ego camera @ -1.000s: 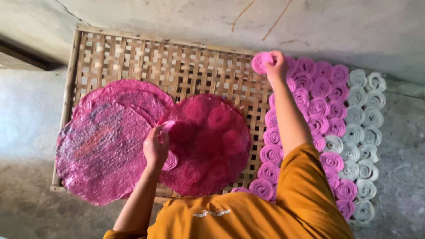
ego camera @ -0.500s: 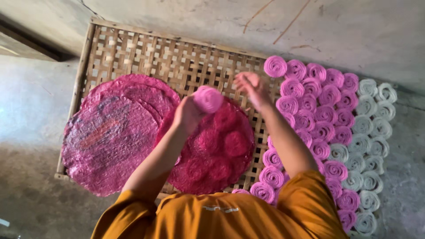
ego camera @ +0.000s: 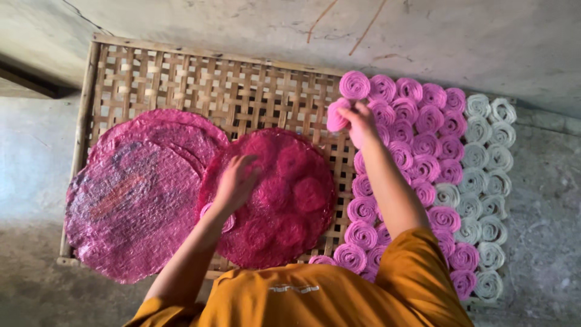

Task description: The person arranges pink and white rolled decorative items onto circular pink bases placed on a woven mat. They pick up rolls from a nearby pile and place them in a pattern on the bases, then move a completed base aside.

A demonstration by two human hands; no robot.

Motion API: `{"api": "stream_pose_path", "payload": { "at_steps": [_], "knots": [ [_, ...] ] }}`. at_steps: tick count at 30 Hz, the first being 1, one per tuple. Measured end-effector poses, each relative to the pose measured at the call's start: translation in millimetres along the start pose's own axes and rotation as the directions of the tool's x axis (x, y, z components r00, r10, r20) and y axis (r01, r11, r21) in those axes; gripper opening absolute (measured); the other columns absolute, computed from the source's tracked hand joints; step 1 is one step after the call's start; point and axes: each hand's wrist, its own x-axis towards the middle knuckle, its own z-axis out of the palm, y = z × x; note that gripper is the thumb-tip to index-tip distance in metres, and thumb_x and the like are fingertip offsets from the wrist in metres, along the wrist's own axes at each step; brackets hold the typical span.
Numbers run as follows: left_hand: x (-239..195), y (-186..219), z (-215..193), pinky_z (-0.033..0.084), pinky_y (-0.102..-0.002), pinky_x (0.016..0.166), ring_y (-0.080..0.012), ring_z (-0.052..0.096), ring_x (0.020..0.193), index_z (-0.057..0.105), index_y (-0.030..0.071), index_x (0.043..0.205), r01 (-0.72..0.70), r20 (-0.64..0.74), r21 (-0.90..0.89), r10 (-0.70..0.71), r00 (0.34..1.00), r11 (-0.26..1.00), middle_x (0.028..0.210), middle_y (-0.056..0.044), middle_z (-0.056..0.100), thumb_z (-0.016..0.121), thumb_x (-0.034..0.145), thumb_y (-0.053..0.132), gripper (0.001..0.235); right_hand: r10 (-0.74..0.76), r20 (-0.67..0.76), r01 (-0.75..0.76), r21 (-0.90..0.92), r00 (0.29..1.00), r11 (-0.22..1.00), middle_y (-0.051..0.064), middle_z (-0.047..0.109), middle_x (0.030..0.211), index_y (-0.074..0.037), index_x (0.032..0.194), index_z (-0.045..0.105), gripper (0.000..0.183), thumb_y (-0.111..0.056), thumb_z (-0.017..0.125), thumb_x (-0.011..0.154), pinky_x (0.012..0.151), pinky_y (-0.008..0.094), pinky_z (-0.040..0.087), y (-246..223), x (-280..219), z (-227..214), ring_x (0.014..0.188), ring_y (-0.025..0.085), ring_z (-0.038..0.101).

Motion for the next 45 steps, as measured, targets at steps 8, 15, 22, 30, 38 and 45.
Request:
{"api": "stream_pose_path", "payload": {
  "at_steps": [8, 15, 22, 30, 38, 45],
  "knots": [
    [-88.5, -86.0, -35.1, 0.052, -0.051, 0.091, -0.0414, 0.059, 0.111, 0.056, 0.003, 0.128, 0.01, -0.201, 0.569, 0.127, 0.971, 0.822, 0.124, -0.022, 0.06, 0.07, 0.083, 0.019, 0.05, -0.526, -0.059, 0.275, -0.799, 0.849, 0.534, 0.012, 0.073, 0.099, -0.003, 0.11, 0.067, 0.024, -0.002, 0.072, 0.086, 0.078, 0.033, 0.056, 17.6, 30.7, -37.1, 0.09, 0.022, 0.071],
    [-85.0, -119.2, -21.2, 0.051, -0.052, 0.089, -0.0399, 0.062, 0.104, 0.06, 0.007, 0.111, 0.071, -0.234, 0.563, 0.077, 0.969, 0.823, 0.108, -0.019, 0.063, 0.068, 0.089, 0.024, 0.029, -0.703, 0.106, 0.361, -0.905, 0.704, 0.225, 0.014, 0.073, 0.104, -0.002, 0.11, 0.067, 0.027, -0.004, 0.077, 0.085, 0.085, 0.042, 0.057, -0.9, 19.6, -23.1, 0.096, 0.031, 0.071],
    [-103.3, -75.4, -32.4, 0.058, -0.048, 0.071, -0.0356, 0.074, 0.081, 0.065, 0.008, 0.104, 0.022, -0.09, 0.32, 0.007, 0.996, 0.947, 0.091, -0.016, 0.074, 0.069, 0.086, 0.025, 0.025, -0.816, 0.366, 0.381, -0.904, 0.449, -0.196, 0.021, 0.07, 0.116, -0.002, 0.126, 0.06, 0.054, -0.019, 0.08, 0.078, 0.09, 0.042, 0.057, -11.9, -78.0, 40.4, 0.108, 0.041, 0.068],
    [-90.9, 15.2, 40.2, 0.065, -0.032, 0.073, -0.021, 0.076, 0.088, 0.066, 0.006, 0.114, -0.266, 0.117, -0.026, 0.267, 0.956, 0.964, 0.107, -0.013, 0.074, 0.073, 0.091, 0.017, 0.027, 0.394, 0.526, -0.506, 0.082, 0.754, 0.859, 0.018, 0.071, 0.107, 0.0, 0.132, 0.063, 0.051, -0.041, 0.049, 0.105, 0.082, 0.038, 0.059, 65.0, -226.9, 88.8, 0.092, 0.025, 0.069],
    [-52.7, -51.1, -12.8, 0.05, -0.051, 0.096, -0.0421, 0.052, 0.122, 0.051, 0.005, 0.132, 0.148, -0.481, 0.589, 0.197, 0.854, 0.794, 0.137, -0.02, 0.05, 0.086, 0.072, 0.019, 0.07, -0.118, 0.018, 0.119, -0.238, 0.993, 0.964, 0.011, 0.071, 0.107, -0.004, 0.117, 0.068, 0.028, -0.013, 0.066, 0.091, 0.079, 0.034, 0.059, 48.1, -91.2, -4.1, 0.094, 0.023, 0.068],
    [-56.7, -88.1, -24.7, 0.056, -0.048, 0.084, -0.0352, 0.068, 0.104, 0.055, 0.013, 0.136, 0.15, -0.516, 0.293, 0.024, 0.856, 0.944, 0.125, -0.014, 0.062, 0.077, 0.084, 0.018, 0.056, -0.705, 0.22, 0.461, -0.871, 0.674, 0.169, 0.024, 0.069, 0.112, 0.001, 0.122, 0.062, 0.044, -0.01, 0.077, 0.083, 0.089, 0.049, 0.053, 60.4, -36.7, -29.1, 0.103, 0.044, 0.067]
  ]
}}
